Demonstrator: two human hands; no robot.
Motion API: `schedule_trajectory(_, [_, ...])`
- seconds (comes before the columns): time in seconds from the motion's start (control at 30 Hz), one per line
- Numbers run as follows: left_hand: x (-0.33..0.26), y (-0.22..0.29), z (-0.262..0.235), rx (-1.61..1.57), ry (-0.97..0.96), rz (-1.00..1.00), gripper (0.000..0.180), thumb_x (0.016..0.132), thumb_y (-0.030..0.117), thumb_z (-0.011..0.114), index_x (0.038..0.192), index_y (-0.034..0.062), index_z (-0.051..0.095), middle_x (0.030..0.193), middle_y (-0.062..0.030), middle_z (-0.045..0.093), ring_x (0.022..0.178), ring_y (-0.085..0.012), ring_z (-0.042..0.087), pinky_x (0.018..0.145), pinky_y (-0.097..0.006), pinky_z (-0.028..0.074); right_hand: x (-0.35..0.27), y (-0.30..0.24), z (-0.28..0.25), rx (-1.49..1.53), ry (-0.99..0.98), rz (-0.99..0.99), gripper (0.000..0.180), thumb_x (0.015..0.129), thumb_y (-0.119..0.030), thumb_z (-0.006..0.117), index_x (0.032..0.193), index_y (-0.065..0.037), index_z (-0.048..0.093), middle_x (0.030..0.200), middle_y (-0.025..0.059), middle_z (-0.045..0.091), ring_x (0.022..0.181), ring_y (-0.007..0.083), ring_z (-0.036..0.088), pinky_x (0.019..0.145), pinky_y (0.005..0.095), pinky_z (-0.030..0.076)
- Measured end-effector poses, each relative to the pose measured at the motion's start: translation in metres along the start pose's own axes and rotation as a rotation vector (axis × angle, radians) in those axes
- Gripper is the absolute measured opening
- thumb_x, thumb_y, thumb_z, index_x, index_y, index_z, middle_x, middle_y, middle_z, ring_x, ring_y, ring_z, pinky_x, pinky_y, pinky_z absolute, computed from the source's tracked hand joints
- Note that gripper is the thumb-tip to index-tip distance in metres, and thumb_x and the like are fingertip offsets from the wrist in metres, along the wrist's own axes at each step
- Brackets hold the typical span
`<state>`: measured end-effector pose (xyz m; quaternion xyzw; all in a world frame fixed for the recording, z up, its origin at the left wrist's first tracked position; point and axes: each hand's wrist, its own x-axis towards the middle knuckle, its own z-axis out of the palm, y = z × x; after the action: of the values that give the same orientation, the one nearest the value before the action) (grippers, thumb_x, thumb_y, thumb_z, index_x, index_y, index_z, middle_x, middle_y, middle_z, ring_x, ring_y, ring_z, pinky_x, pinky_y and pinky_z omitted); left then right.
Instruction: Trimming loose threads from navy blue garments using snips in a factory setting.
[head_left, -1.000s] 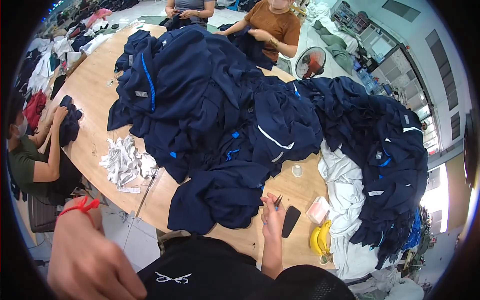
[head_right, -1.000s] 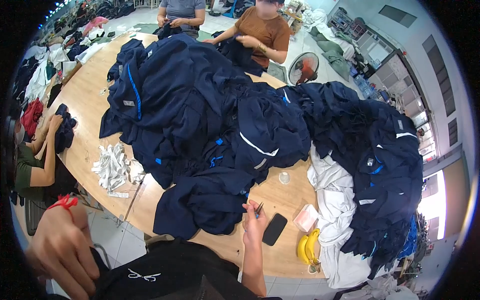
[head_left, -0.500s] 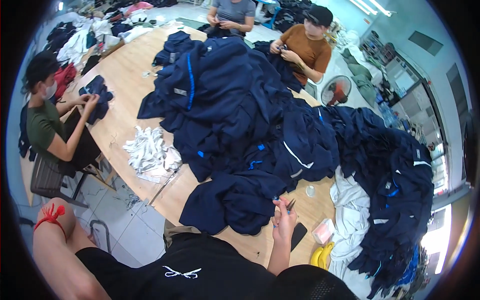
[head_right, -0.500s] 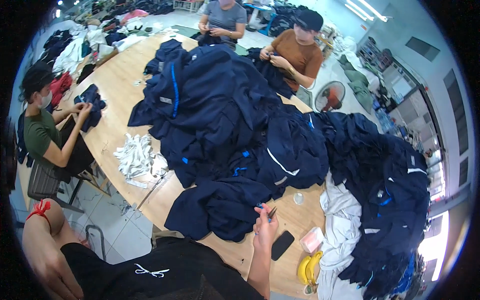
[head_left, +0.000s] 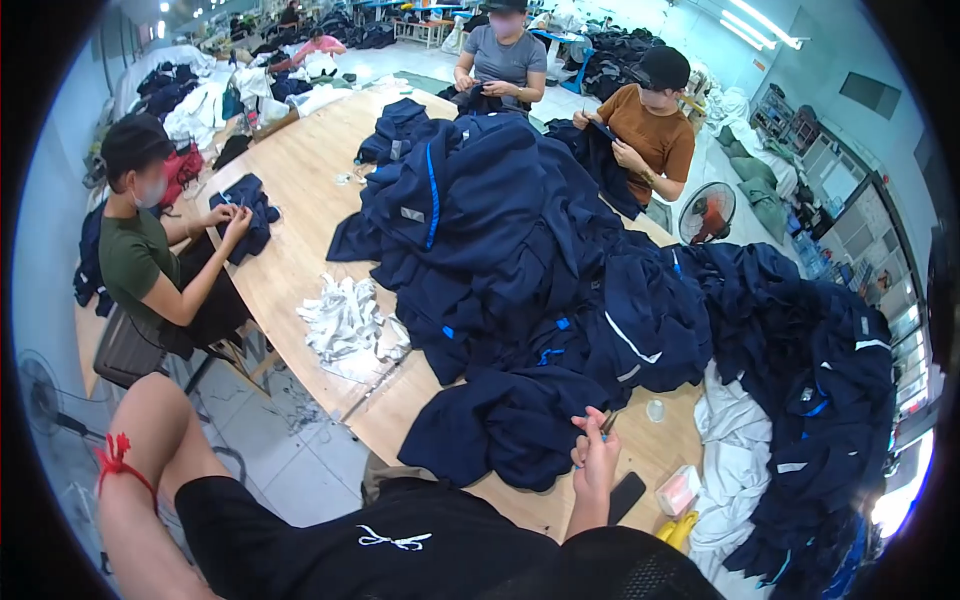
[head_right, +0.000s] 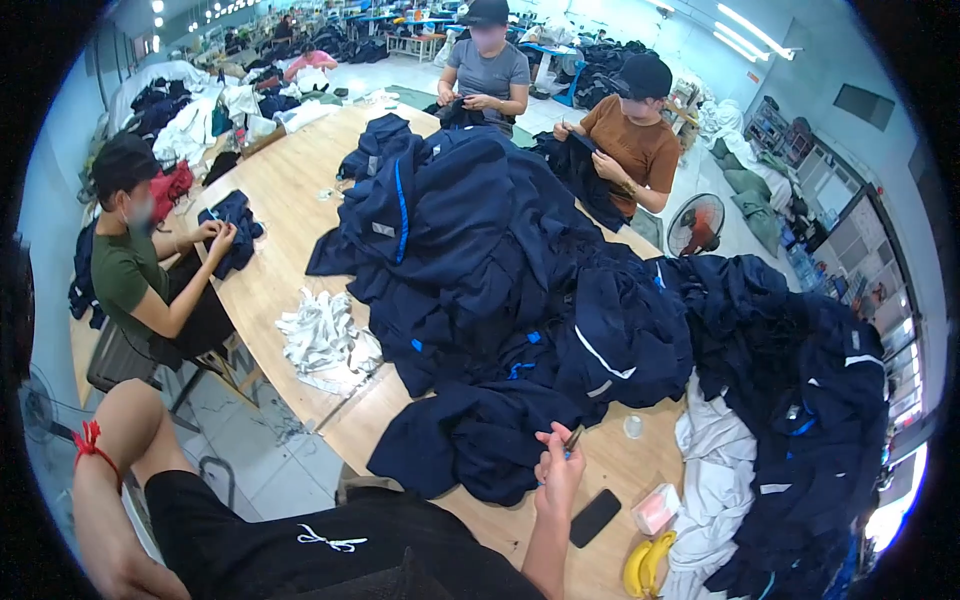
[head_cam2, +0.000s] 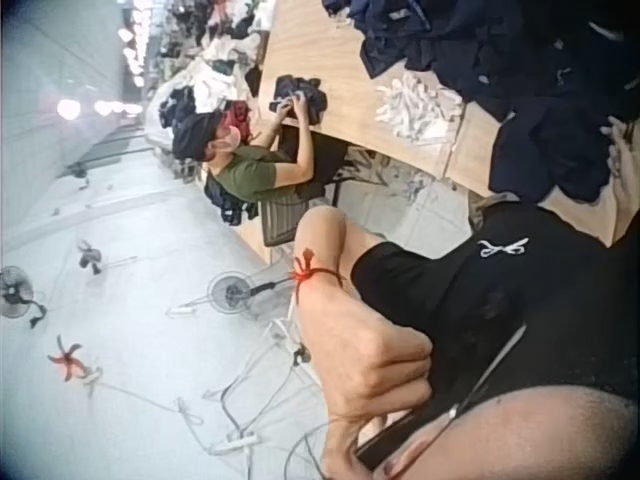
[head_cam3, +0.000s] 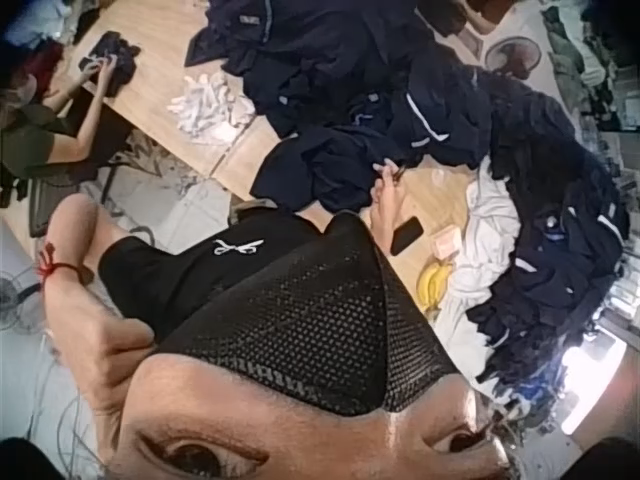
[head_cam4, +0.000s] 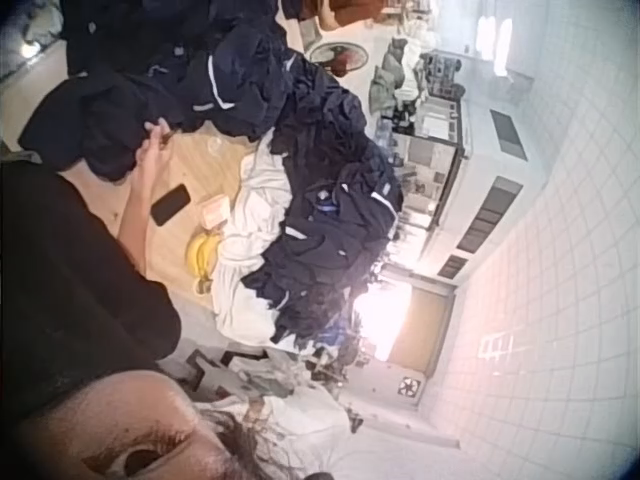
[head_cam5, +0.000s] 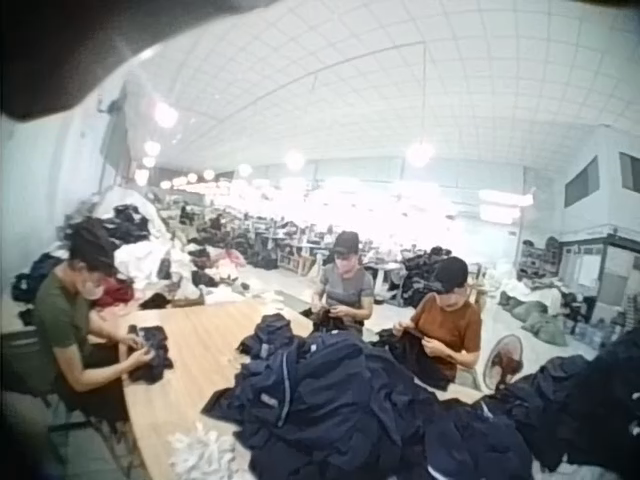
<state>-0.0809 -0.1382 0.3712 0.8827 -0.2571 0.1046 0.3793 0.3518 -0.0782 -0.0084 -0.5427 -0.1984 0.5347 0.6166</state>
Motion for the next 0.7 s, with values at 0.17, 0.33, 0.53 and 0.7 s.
schedule_trajectory(0.17, [0.002,0.007,0.009,0.409,-0.274,0.253,0.039,0.107,0.019,0.056,0.146,0.0189,0.057,0.093,-0.0126,0.071,0.071,-0.0211,0.068,0.059,-0.036,0.051,-0.003,-0.006,0.004,-0.028,0.010,0.026,0.025,0.109,-0.019,0.065,0.130,-0.006,0.063,0.102,0.0108,0.075,0.047,0.0022,0.039,0.041,0.0205,0.026])
schedule_trajectory(0.33, [-0.014,0.012,0.011,0.313,-0.329,0.630,0.029,0.104,0.014,0.052,0.126,0.0023,0.068,0.097,-0.0113,0.071,0.080,-0.0239,0.067,0.068,-0.041,0.050,-0.012,0.009,-0.008,0.053,0.056,-0.006,0.022,0.110,-0.016,0.063,0.129,-0.005,0.062,0.097,0.0092,0.074,0.049,0.0010,0.038,0.042,0.0204,0.026])
schedule_trajectory(0.53, [0.062,-0.052,-0.054,0.371,-0.339,0.686,0.032,0.103,0.013,0.051,0.119,-0.0052,0.071,0.100,-0.0120,0.071,0.085,-0.0258,0.067,0.073,-0.044,0.050,-0.011,-0.007,-0.003,0.017,0.016,-0.008,0.023,0.109,-0.015,0.062,0.129,-0.003,0.062,0.097,0.0104,0.073,0.048,0.0014,0.038,0.041,0.0210,0.026])
schedule_trajectory(0.7, [0.097,-0.094,-0.084,0.333,-0.336,0.603,0.034,0.103,0.014,0.051,0.119,-0.0067,0.071,0.103,-0.0142,0.071,0.088,-0.0270,0.068,0.075,-0.045,0.051,-0.016,0.003,-0.014,0.033,0.096,-0.031,0.023,0.109,-0.015,0.063,0.129,-0.002,0.062,0.097,0.0107,0.073,0.048,0.0014,0.038,0.041,0.0207,0.025])
